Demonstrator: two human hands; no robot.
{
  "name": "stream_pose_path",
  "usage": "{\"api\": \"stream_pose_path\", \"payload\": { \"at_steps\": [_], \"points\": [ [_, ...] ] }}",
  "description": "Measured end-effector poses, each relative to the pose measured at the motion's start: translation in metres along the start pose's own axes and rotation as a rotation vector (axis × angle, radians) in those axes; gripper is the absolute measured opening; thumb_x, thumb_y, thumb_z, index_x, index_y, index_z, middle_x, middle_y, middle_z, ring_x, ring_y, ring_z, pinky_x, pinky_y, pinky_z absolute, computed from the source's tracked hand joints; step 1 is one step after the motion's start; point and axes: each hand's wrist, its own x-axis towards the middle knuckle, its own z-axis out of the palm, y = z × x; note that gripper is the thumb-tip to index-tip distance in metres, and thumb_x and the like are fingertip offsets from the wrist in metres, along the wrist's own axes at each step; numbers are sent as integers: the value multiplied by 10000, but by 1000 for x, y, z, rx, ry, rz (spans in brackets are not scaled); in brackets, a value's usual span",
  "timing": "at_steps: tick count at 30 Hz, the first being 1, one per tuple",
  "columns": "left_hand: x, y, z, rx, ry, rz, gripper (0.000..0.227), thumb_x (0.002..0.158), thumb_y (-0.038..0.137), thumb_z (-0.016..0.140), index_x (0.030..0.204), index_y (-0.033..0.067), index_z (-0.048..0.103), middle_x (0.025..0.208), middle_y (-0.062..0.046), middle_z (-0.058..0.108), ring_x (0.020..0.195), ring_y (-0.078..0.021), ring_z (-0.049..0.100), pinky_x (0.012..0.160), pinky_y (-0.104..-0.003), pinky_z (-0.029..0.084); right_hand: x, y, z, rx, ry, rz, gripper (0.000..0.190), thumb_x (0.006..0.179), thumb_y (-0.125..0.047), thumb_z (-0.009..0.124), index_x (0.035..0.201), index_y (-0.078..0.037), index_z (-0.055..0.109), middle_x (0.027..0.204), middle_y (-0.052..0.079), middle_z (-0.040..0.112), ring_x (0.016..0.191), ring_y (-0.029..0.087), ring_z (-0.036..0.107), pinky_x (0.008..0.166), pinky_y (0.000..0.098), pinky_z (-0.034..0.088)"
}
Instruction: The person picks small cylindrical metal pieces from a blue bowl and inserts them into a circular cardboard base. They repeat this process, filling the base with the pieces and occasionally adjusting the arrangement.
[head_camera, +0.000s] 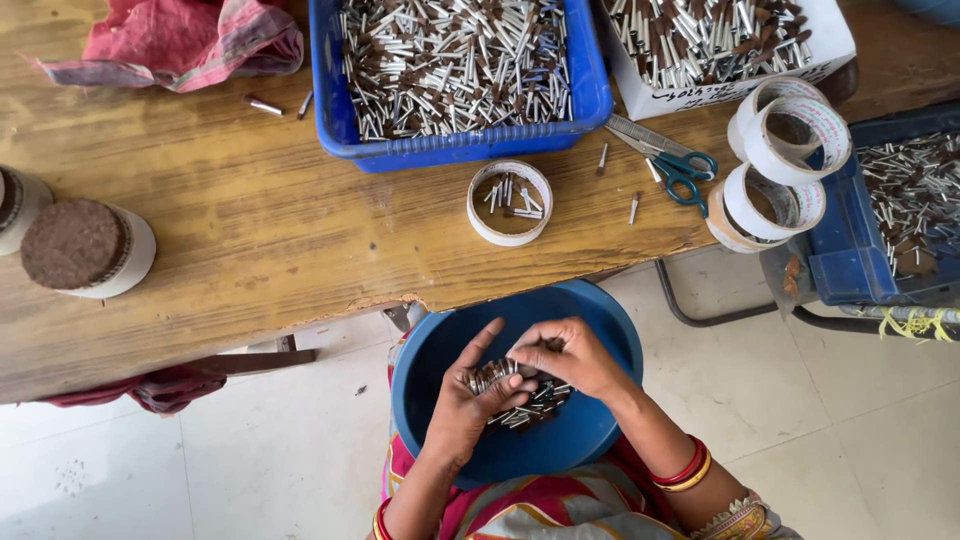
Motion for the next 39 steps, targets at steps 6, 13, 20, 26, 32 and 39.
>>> {"api": "stream_pose_path", "payload": {
  "at_steps": [6,13,20,26,32,39],
  "points": [
    [-1,-2,-2,-1,-40,24,807,906,-52,680,1612,138,339,1086,-131,739,932,-214,749,818,-314,634,6,-13,0,54,-50,165,166,923,-195,735,1017,-63,774,786,-23,731,714,47,650,657,198,539],
    [-2,5,3,-12,-25,-16,831,882,-50,643,1593,188,285,1098,-119,764,969,-196,753,824,-301,646,-4,29,-16,65,150,109,191,1046,-163,706,936,-18,763,713,-10,611,635,44,516,563,182,398],
    [-1,0,2,22,65,82,736,913,-10,680,1574,107,379,1046,-116,747,924,-191,748,802,-298,647,1,-13,14,1,127,108,117,917,-78,756,985,16,769,819,61,784,721,70,696,637,212,537],
    [0,-2,3,25,111,45,680,905,-33,687,1533,92,458,1026,-123,754,908,-186,746,778,-286,637,7,-13,7,58,174,63,102,936,-74,743,963,23,754,831,45,767,751,63,698,694,221,579],
    [-3,2,6,1,81,17,660,898,-41,672,1511,105,477,1029,-111,758,920,-184,752,793,-291,647,2,-8,14,40,147,118,107,936,-77,747,934,29,762,810,51,767,710,92,680,639,240,556],
    [3,-10,0,-5,63,103,590,953,-16,683,1519,46,529,1124,-96,710,991,-169,684,862,-276,611,0,-47,15,47,117,40,76,922,-105,749,972,-48,755,878,17,785,794,63,742,710,220,608]
  ]
}}
